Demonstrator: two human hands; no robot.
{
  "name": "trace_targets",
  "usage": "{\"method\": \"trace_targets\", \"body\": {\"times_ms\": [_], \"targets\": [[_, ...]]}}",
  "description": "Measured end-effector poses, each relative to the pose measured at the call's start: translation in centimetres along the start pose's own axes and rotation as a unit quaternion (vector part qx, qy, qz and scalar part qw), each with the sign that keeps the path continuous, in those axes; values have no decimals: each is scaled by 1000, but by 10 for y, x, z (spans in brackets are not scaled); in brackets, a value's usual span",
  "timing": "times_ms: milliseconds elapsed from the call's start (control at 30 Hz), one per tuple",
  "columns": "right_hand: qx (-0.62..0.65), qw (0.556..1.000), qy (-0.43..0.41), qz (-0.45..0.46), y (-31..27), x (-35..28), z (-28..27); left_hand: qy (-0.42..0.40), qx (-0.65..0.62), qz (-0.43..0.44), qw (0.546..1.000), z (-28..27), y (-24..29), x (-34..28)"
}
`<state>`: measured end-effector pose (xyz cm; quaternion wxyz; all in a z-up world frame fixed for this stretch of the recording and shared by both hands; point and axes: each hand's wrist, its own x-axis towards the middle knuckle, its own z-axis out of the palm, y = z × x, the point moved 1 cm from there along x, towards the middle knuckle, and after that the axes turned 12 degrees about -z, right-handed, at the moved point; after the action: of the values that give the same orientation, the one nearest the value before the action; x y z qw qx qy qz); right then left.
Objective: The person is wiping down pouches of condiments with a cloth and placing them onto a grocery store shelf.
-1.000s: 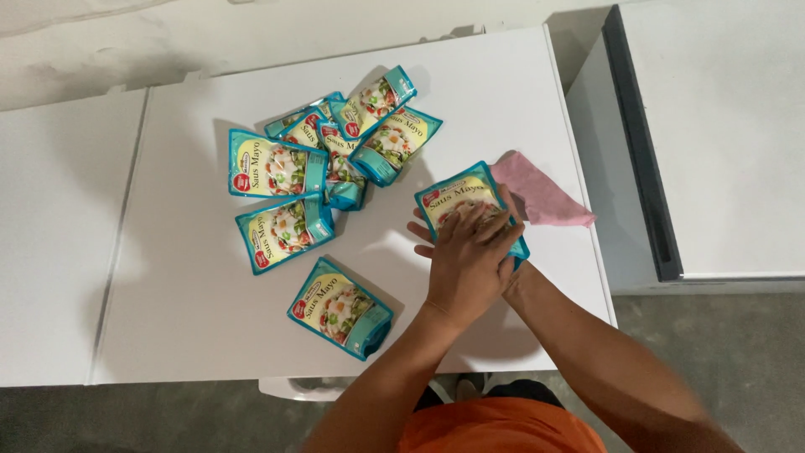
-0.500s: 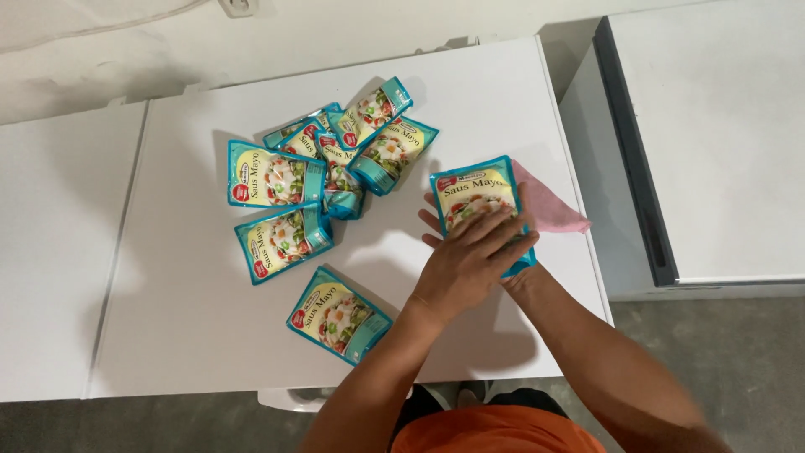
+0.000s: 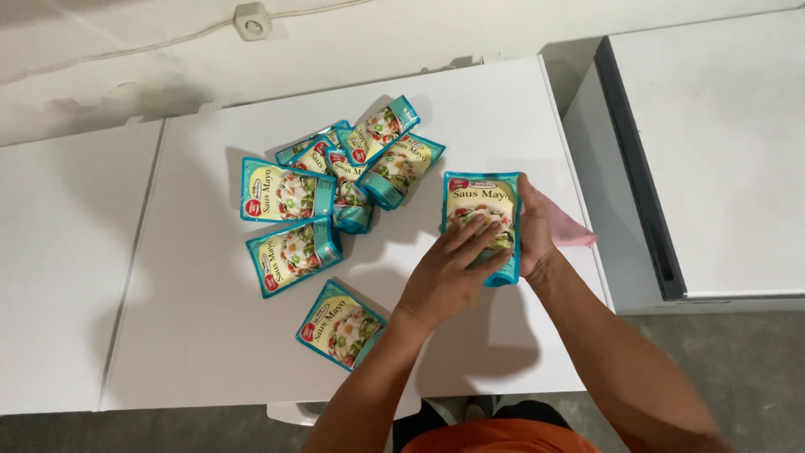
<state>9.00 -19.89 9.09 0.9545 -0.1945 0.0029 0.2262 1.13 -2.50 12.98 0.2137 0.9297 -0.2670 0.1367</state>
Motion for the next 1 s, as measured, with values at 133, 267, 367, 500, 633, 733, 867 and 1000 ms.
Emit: {"method": "trace_targets", "body": {"times_ms": [133,267,367,500,633,733,867,1000], "targets": [[-56,996,64,-34,2,0,12,151,-169,-31,974,-33,17,3],[-81,995,50,-3,-1,0,25,-61,-630,-418,652,9,-11,-5],[-100,993,51,29,-4,8,17,-193,-727,-429,500,17,-19,-13],[-89,993,58,42,-10,14,25,-192,-730,-406,516,21,-22,-18],[-281,942,151,102,-8,17,44,-167,-739,-417,501,24,-25,-17],[-275,942,140,133,-11,16,48,-166,-686,-455,543,26,-40,-7],[-243,947,150,150,-7,17,27,-201,-633,-498,557,13,-41,-4],[-234,944,160,168,-14,26,35,-84,-566,-571,588,58,-85,-17]]}}
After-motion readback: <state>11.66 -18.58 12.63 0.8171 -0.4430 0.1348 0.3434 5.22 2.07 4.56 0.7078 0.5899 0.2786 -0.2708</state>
